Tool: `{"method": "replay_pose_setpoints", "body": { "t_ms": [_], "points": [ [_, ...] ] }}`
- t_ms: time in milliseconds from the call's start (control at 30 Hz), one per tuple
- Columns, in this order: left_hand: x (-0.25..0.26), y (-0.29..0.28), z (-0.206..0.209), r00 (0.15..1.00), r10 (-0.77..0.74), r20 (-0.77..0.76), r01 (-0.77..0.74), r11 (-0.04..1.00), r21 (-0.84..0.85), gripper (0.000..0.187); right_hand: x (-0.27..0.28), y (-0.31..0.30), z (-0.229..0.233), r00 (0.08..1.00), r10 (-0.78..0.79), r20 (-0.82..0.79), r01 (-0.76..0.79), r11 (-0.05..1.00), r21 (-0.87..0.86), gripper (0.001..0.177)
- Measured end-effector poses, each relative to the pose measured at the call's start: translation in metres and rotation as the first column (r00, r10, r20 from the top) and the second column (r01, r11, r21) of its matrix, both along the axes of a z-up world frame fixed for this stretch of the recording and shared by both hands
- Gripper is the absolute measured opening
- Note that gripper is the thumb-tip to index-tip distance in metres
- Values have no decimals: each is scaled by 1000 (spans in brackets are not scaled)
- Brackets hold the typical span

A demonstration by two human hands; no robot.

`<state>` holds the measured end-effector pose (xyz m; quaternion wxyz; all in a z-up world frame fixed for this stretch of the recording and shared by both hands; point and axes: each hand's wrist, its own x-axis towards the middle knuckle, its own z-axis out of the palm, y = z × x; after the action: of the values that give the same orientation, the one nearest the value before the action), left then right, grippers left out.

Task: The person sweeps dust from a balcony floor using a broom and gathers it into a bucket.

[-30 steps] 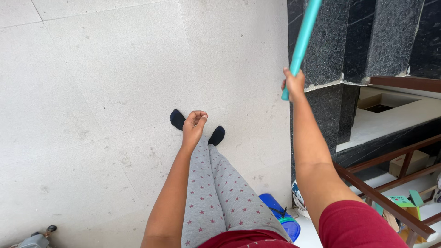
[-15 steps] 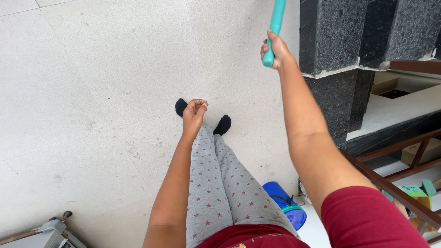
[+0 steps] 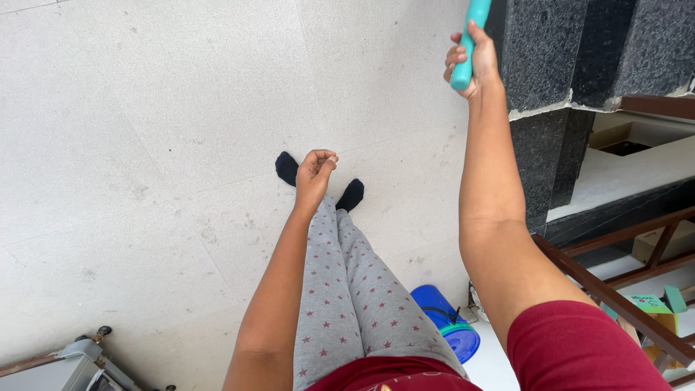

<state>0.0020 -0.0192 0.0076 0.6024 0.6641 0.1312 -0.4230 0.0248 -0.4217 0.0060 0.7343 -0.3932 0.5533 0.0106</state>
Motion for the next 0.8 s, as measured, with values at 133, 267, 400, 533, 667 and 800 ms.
{"method": "replay_pose_setpoints", "body": {
  "t_ms": [133,267,400,533,667,800],
  "points": [
    [-20,10,-5,998,45,-49,-48,997,-65,18,-3,21,18,980,201,-1,-200,976,-85,29],
    [-28,8,2,994,9,-107,-9,1000,-5,19,-31,61,44,991,130,-19,-132,984,-121,29],
    [-26,14,7,998,1,-69,-1,1000,-8,18,-22,69,24,998,-50,41,55,992,-118,28],
    [-46,14,3,995,-105,-3,105,994,31,17,9,64,13,996,-12,88,23,991,-130,27],
    [-79,6,-5,990,-133,-49,134,991,5,19,-10,110,24,946,309,-102,-321,935,-148,23],
    [-90,-6,-2,991,-115,-64,114,993,-16,21,-68,145,48,919,391,-54,-394,917,-54,26]
  ]
}}
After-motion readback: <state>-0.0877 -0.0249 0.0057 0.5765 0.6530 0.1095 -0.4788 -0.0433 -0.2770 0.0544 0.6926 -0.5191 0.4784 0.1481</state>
